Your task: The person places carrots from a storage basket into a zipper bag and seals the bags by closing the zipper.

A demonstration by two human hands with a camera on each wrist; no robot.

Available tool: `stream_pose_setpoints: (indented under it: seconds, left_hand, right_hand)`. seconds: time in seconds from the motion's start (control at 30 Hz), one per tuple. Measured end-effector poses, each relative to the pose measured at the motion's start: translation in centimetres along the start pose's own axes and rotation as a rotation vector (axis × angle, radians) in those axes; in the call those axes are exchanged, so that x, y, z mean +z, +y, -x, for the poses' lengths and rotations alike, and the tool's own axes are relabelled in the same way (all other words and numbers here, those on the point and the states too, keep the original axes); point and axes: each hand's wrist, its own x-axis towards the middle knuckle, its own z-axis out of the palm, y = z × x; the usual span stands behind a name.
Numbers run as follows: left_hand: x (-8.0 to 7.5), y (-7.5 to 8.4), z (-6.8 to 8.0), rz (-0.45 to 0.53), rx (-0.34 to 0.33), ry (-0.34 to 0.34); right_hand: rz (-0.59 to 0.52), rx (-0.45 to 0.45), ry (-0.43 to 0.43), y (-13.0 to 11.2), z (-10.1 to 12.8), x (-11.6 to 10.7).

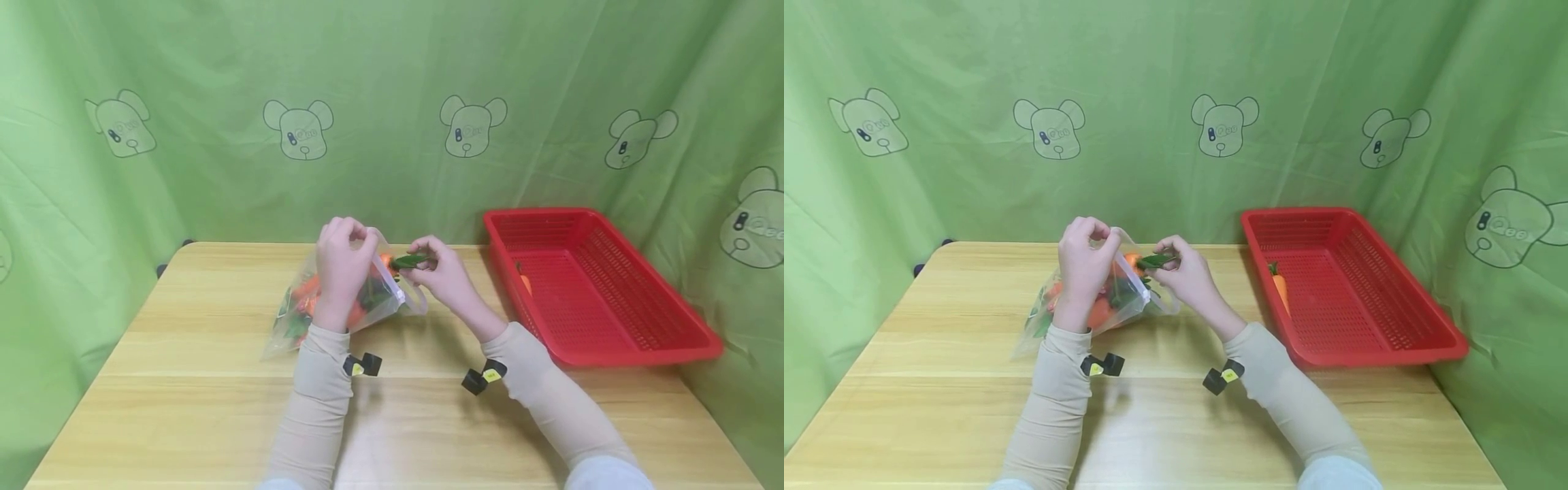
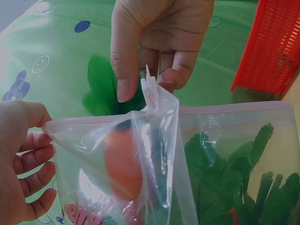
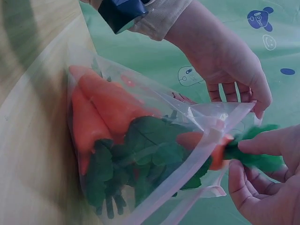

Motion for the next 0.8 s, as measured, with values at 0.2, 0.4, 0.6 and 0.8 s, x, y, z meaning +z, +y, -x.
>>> stream_pose_setpoints:
  seconds: [0.2, 0.4, 0.6, 0.8]
  left_hand:
    - [0.1, -0.1, 0.1, -0.002, 0.003, -0.001]
    - [0.1, -0.1, 0.0, 0.012, 0.012, -0.003]
    - [0.0, 0.0, 0.1, 0.019, 0.01, -0.006]
    - [0.1, -0.1, 0.1, 0.012, 0.014, -0.003]
  right_hand:
    - [-0.006, -0.026, 0.019, 0.0, -0.1, -0.6]
    - [0.018, -0.033, 0.044, -0.2, 0.0, -1.8]
    - [0.074, -0.032, 0.068, -0.8, 0.3, -3.3]
    - [0.096, -0.028, 0.096, -1.1, 0.4, -4.9]
